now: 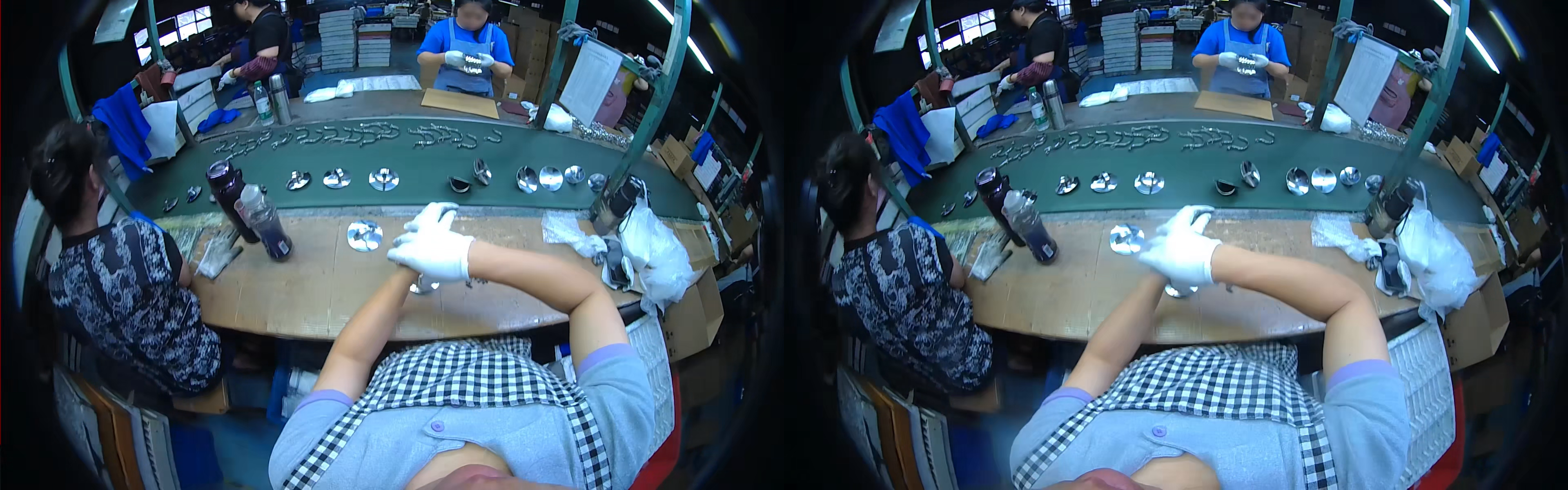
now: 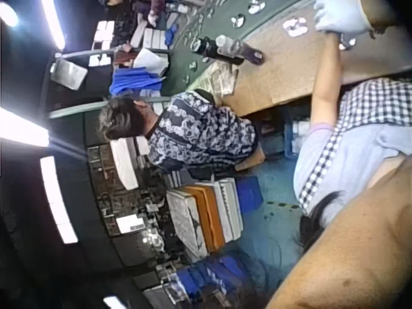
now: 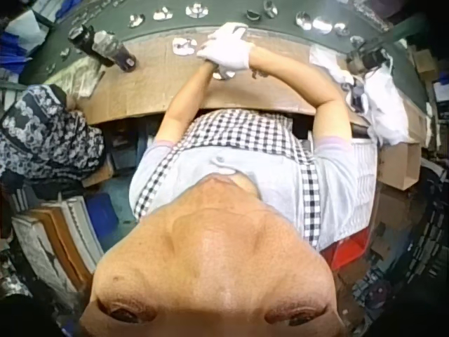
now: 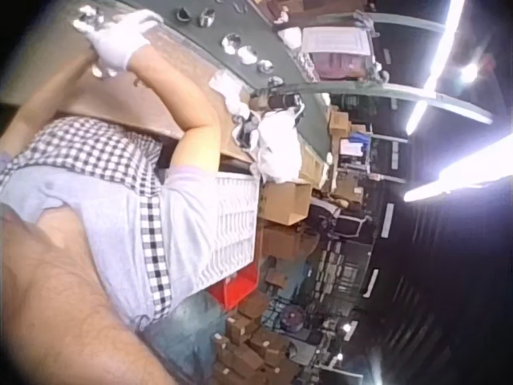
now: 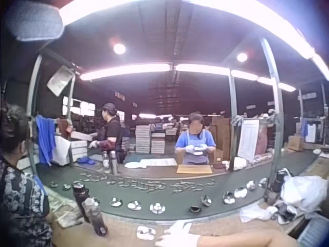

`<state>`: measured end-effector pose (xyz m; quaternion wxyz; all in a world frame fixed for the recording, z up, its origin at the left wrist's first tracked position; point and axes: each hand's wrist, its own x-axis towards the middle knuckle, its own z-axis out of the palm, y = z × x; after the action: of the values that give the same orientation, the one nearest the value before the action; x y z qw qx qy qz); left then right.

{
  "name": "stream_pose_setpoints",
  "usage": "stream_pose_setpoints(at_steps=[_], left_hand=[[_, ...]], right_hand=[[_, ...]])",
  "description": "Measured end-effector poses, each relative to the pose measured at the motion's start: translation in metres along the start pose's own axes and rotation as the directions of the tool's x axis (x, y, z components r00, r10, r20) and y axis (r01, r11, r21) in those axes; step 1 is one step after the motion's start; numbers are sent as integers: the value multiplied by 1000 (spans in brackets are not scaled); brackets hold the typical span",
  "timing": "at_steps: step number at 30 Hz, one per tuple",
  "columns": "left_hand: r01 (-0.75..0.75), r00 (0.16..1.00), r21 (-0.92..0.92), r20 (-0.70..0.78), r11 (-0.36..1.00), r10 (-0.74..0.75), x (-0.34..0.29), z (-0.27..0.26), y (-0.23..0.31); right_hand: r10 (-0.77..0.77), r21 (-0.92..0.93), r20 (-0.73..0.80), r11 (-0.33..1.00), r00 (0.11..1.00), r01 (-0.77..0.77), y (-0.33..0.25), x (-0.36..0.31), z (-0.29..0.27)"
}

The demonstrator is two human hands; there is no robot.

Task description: The person assembles small metal components by hand, inserting screws into circular metal plates on a factory workbench.

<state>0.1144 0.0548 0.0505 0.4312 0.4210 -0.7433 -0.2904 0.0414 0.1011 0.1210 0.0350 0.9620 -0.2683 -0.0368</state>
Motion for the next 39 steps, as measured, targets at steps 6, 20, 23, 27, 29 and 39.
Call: stream_pose_setpoints(at_steps=[6,20,23,27,29,39], left_hand=[[-42,999,-103,-11,994,41,-36,-11,34],[350,935,-664,287,661,-208,-64,-28,57],[351,936,-838,322,417,-140,-56,-23,38],[396,918,-885,371,244,-143,-45,-32,16],[439,898,-884,431,159,-87,-40,-39,-1],[356,878,-901,413,-248,-242,-28,-70,-103]], right_hand=[[-52,-181,-7,982,999,50,-47,-12,-27],[-372,-305,-342,913,863,272,-98,-3,4],[-403,-331,-298,894,865,303,-103,12,9],[-419,-174,-362,908,833,381,-98,37,24],[-383,11,-371,909,846,417,-94,53,35],[-551,155,-384,753,741,640,-52,131,58]])
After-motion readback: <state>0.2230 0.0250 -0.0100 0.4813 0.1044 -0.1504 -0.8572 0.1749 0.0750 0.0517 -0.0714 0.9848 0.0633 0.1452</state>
